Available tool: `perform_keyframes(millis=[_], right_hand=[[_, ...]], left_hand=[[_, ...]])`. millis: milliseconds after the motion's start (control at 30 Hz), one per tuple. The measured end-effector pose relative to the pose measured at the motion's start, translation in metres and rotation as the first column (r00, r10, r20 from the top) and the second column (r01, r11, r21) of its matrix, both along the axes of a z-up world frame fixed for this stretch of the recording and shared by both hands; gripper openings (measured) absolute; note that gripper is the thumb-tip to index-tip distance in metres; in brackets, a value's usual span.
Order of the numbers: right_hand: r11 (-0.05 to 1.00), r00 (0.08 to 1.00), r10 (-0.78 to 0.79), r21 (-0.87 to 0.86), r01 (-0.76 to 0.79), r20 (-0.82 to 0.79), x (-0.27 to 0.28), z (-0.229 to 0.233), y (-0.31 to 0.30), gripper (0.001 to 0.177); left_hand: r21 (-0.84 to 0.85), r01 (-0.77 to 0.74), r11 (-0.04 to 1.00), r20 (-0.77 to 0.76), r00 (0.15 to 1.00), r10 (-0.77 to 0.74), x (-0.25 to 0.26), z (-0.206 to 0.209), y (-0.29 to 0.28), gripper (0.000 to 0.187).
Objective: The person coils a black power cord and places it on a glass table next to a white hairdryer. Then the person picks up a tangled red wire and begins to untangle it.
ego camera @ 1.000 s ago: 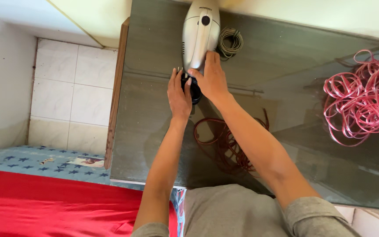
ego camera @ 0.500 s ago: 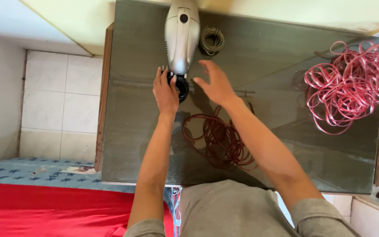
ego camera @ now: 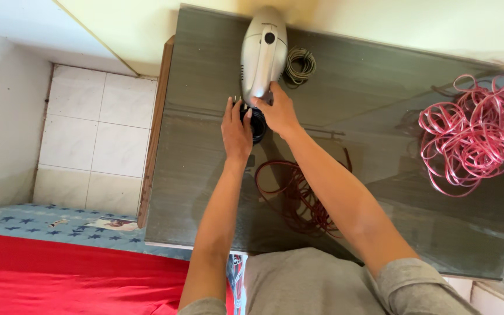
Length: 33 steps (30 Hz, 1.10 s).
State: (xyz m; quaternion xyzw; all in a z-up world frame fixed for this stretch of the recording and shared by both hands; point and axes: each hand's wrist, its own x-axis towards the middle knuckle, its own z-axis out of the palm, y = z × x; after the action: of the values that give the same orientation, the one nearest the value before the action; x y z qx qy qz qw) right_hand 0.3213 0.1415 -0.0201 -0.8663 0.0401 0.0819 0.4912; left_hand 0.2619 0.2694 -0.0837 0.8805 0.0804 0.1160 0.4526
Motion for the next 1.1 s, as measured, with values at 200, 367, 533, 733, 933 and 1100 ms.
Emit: perform_keyframes(millis=[200, 367, 533, 733, 933, 1100], right_hand=[[1.0, 1.0, 0.014, 0.021, -0.015, 0.013, 0.0, 0.001, -0.003, 0.05], [0.999, 0.995, 0.035, 0.004, -0.036, 0.094, 0.002, 0.003, -0.004, 0.048], [1.0, 0.999, -0.001, -0.024, 0.002, 0.049, -0.001, 0.005, 0.001, 0.046], [0.999, 0.996, 0.037, 0.003, -0.038, 0.078, 0.002, 0.007, -0.001, 0.047], [0.995, 0.995, 0.092, 0.022, -0.093, 0.031, 0.001, 0.008, -0.011, 0.064], [0.979, 0.979, 0.201, -0.016, -0.201, -0.02, -0.041, -0.004, -0.095, 0.06]], left_hand=[[0.011, -0.009, 1.0, 0.027, 1.0, 0.008, 0.0, -0.002, -0.001, 0.039], [0.034, -0.014, 0.999, 0.02, 1.0, 0.014, 0.004, -0.002, -0.002, 0.039], [0.014, -0.023, 1.0, 0.01, 1.0, 0.023, 0.004, 0.0, -0.002, 0.04], [0.027, -0.02, 0.999, -0.012, 1.0, 0.021, 0.004, -0.002, -0.002, 0.04], [0.001, 0.025, 1.0, -0.014, 1.0, -0.025, 0.005, 0.008, 0.001, 0.046], [0.098, -0.037, 0.995, 0.095, 0.995, 0.028, -0.035, 0.022, 0.007, 0.058]])
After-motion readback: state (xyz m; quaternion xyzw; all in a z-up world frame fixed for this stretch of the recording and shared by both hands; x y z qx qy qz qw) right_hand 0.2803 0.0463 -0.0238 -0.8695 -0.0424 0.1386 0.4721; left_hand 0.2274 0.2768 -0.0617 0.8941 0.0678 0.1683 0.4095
